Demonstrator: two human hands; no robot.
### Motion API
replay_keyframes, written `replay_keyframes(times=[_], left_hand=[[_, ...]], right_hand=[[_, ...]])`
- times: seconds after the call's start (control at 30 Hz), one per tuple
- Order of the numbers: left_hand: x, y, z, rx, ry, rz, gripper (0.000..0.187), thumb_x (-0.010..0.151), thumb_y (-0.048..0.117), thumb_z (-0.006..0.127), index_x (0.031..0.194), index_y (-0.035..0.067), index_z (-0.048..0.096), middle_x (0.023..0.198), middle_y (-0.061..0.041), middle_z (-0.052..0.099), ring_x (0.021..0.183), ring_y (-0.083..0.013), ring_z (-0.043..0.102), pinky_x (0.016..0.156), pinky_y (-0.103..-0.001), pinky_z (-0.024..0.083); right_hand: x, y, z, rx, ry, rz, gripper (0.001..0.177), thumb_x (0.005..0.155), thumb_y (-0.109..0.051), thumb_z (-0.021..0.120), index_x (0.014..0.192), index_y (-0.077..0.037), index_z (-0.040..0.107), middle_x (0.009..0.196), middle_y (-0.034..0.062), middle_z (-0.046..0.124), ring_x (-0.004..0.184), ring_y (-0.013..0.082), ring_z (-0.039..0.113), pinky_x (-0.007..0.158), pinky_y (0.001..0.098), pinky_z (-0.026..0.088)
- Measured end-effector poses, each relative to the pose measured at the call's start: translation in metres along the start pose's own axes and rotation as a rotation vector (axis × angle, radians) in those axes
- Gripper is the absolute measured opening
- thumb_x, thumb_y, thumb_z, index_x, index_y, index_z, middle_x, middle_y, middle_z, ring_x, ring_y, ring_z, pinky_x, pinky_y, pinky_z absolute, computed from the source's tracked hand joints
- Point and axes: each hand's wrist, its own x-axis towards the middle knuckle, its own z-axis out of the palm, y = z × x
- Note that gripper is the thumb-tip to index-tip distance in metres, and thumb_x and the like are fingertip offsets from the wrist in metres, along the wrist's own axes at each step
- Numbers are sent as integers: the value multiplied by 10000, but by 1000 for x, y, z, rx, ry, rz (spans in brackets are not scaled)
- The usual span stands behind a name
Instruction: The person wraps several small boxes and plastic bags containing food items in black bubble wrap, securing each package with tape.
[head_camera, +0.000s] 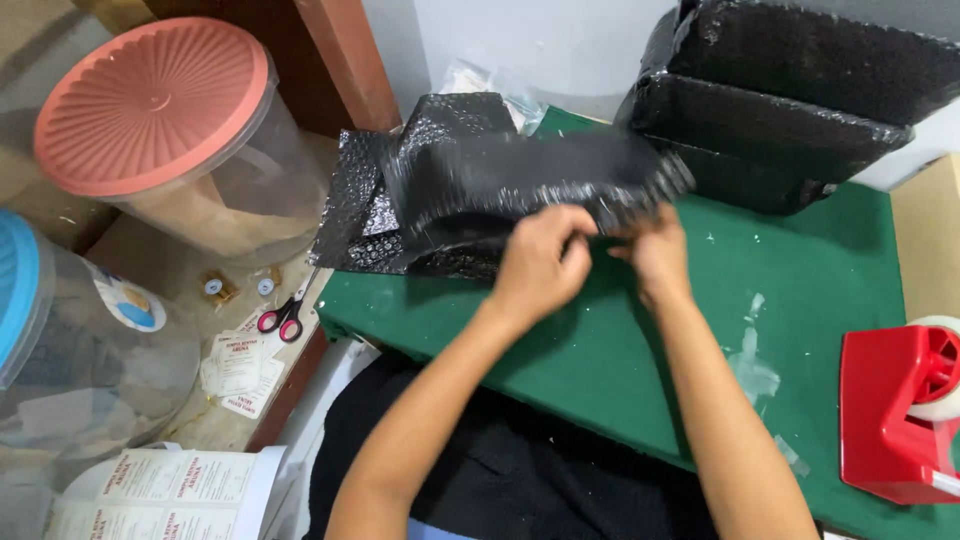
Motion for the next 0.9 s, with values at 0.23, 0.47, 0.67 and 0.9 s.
replay_keyframes(times=[0.23,0.47,0.67,0.9], left_hand=[[-74,66,40,-201,-295,158,301,738,25,570,920,226,701,898,18,653,881,-247,700,865,-405,578],[-95,70,49,7,-702,307,187,811,65,655,749,235,700,1223,10,673,1201,-239,634,1187,-621,298],[-88,96,33,-43,-893,107,385,789,84,556,1113,230,702,1373,-31,633,1345,-241,545,1184,-662,247],[-84,112,45,-637,-434,-401,477,1037,283,526,1468,81,493,1549,-125,503,1383,-264,557,1191,-398,438]], right_hand=[[-105,-86,-98,198,119,304,442,986,-436,475,1263,-111,588,1177,138,705,994,300,707,833,410,578],[-177,-121,-149,-27,117,275,673,793,-165,665,1450,-101,537,1190,98,662,964,198,650,791,307,543],[-200,-136,-175,-462,348,-215,450,961,-20,691,1399,-10,591,1248,106,646,1110,162,600,997,283,508],[-228,-190,-121,-1111,230,-655,623,794,189,486,1312,-4,775,1210,239,648,1102,379,614,1024,468,494]])
